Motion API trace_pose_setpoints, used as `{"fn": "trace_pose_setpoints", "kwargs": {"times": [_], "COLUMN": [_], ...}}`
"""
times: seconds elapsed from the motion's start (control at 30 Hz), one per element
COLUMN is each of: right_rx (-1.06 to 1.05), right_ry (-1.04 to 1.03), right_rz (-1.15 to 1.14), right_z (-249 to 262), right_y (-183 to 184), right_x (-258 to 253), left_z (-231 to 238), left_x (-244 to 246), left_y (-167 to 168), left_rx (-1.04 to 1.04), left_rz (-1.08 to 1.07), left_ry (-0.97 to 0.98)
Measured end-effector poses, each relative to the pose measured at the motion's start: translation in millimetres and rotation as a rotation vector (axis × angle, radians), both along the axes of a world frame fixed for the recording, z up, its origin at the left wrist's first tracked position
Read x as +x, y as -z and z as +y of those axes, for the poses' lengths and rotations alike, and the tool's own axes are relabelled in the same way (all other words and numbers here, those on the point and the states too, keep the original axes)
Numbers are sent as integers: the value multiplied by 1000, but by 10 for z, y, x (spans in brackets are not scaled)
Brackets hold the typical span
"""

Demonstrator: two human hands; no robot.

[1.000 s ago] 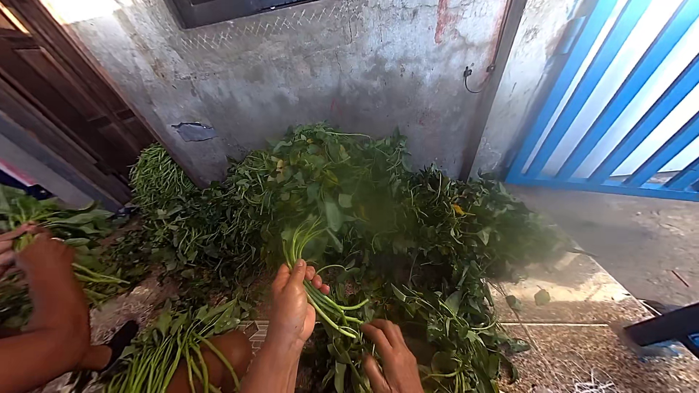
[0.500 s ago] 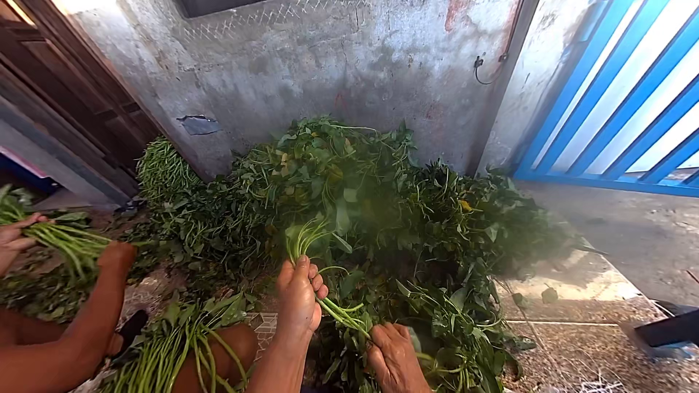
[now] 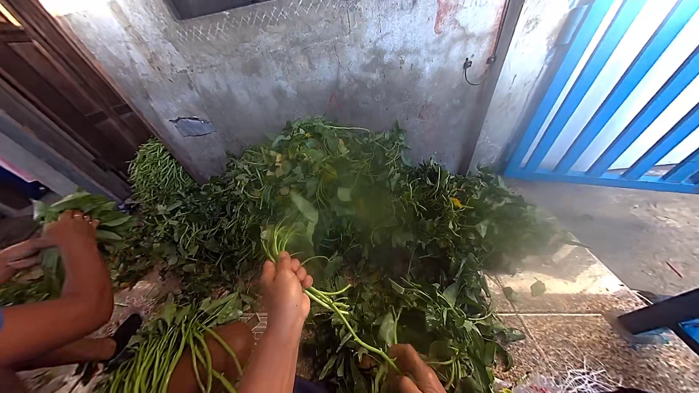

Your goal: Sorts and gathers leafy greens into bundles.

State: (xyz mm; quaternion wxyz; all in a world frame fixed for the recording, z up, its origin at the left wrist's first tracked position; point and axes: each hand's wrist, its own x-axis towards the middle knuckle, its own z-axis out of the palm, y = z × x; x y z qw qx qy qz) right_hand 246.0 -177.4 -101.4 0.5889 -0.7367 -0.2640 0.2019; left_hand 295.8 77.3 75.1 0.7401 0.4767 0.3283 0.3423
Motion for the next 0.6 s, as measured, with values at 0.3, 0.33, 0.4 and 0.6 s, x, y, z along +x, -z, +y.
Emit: {"fn": "trace_pose_setpoints", "kwargs": {"times": [0.3, 0.33, 0.4, 0.6], "right_rx": [-390, -462, -532, 373], "right_ry": [294, 343, 421, 725], "right_rz": [-786, -848, -742, 453], "right_z": [182, 215, 264, 238], "right_y": [-122, -78, -54, -95], "right_x": [58, 134, 299, 842], "left_z": [-20, -40, -114, -314], "left_x": [-94, -121, -161, -168], "left_y": [1, 8, 35, 227], "left_rx": [-51, -60, -89, -153], "left_rz": [-36, -35, -12, 105], "left_ry": [-55, -49, -3, 158]}}
